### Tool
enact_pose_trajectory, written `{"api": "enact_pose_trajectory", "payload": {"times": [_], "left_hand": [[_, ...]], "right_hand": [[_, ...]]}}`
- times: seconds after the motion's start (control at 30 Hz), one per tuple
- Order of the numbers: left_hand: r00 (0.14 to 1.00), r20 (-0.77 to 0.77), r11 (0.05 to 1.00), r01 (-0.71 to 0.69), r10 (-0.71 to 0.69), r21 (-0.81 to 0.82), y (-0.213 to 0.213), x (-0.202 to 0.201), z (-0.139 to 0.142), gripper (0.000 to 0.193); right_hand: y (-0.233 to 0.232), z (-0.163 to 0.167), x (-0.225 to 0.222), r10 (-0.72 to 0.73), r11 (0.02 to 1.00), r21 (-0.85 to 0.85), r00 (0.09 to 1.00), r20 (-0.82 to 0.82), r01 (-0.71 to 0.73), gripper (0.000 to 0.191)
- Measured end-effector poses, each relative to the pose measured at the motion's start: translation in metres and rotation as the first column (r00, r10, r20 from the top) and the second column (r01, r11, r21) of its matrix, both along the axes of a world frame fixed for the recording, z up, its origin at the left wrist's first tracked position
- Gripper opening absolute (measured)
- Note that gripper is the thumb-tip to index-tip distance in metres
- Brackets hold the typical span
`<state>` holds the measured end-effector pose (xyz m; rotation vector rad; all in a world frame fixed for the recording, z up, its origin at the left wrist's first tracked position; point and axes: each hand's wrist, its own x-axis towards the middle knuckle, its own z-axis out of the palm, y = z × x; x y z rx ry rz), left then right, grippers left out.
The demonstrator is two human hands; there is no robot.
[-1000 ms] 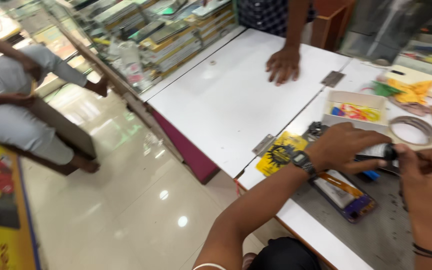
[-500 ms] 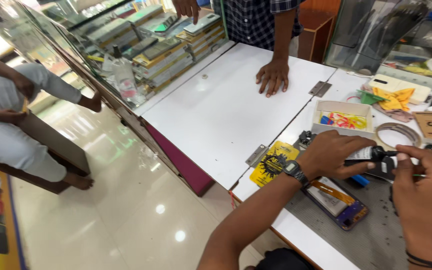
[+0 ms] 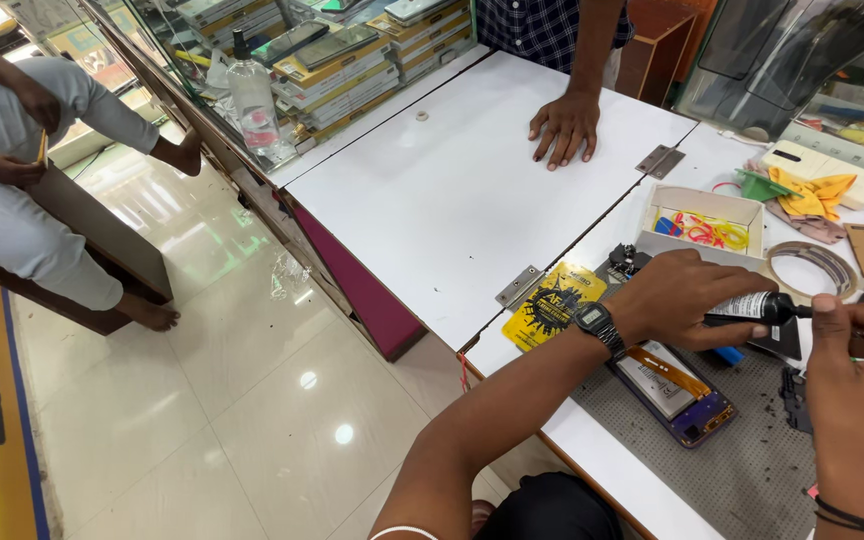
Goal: The person works at a repair bench reassembling a smartphone. They press the back cover onto the phone body, apply adhesive from a glue tube along the cover's edge, fit the cover onto the phone, and wrap a rubber band around the assembled phone to hold it while the adhesive sets.
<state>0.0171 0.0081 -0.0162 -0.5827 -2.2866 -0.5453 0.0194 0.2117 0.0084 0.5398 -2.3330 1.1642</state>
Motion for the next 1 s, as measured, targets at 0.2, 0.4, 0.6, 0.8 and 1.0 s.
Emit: {"api": "enact_pose_trajectory", "payload": {"times": [0.2,0.4,0.6,0.8,1.0], "left_hand": [[0.999,-0.051,0.999,0.011,-0.010,0.030,0.001,0.001,0.001,0.055],[0.999,-0.034,1.000,-0.003,0.003,-0.020,-0.003,0.006,0.005,0.051],[0.987,-0.133,0.988,-0.101,0.085,-0.119,0.003,0.001,0.005,0.057],[0.975,-0.192,0.972,-0.145,0.109,-0.183,0.006,-0.002,0.005,0.059],[0.974,-0.202,0.972,-0.138,0.099,-0.190,0.008,-0.001,0.007,0.056]], "right_hand": [[-0.005,0.005,0.009,0.159,0.976,-0.157,0.987,0.029,-0.153,0.015],[0.001,-0.018,-0.009,0.175,0.971,-0.194,0.971,0.163,-0.142,0.011],[0.000,-0.031,-0.024,0.192,0.952,-0.275,0.962,0.195,-0.135,0.016],[-0.007,-0.009,0.001,0.168,0.969,-0.208,0.973,0.156,-0.134,0.016],[-0.010,-0.007,0.004,0.089,0.995,-0.064,0.990,0.109,-0.082,0.020]]}}
